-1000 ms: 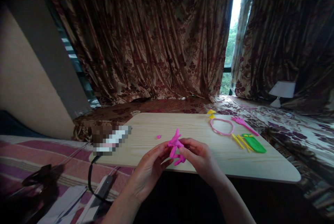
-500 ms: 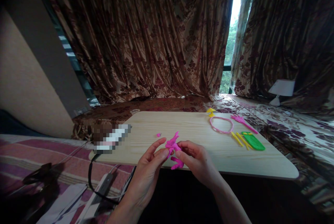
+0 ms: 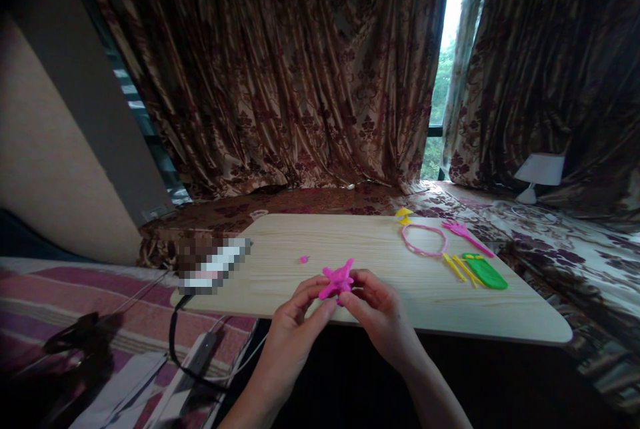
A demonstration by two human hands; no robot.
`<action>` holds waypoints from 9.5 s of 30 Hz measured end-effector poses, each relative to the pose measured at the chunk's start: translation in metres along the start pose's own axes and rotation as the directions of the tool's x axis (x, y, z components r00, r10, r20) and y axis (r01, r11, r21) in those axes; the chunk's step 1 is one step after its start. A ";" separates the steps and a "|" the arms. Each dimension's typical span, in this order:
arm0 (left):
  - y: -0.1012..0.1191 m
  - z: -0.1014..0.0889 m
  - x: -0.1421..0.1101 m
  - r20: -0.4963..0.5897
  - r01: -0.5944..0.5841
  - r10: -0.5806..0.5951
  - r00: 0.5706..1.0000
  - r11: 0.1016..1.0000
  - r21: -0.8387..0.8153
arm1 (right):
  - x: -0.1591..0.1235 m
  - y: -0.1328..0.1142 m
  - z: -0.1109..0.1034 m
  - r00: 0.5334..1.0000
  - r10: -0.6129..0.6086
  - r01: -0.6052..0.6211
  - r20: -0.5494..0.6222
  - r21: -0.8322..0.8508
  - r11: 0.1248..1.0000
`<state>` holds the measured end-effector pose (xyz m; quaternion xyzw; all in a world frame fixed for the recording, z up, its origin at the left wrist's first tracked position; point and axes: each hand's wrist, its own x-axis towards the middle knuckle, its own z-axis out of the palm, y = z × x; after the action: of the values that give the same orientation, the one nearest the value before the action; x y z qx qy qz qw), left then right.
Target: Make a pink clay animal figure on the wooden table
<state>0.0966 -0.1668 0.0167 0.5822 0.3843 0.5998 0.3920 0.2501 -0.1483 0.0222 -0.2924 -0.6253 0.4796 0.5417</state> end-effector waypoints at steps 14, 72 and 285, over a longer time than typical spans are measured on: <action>0.010 0.007 -0.003 -0.085 0.157 -0.185 0.979 0.952 -0.262 | -0.005 0.003 0.005 0.995 -0.096 0.100 0.030 -0.225 0.969; 0.047 -0.008 -0.005 0.177 0.070 -0.058 0.983 0.995 -0.064 | -0.025 -0.022 0.028 0.932 -0.352 0.290 -0.089 -0.401 0.869; -0.014 -0.054 0.010 -0.027 0.058 -0.052 0.998 0.948 0.314 | 0.100 0.030 -0.066 0.941 0.249 0.078 0.228 -0.865 0.496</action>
<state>0.0432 -0.1520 0.0064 0.6208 0.4947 0.5250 0.3070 0.2841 -0.0300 0.0312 -0.4718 -0.8446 0.1703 0.1874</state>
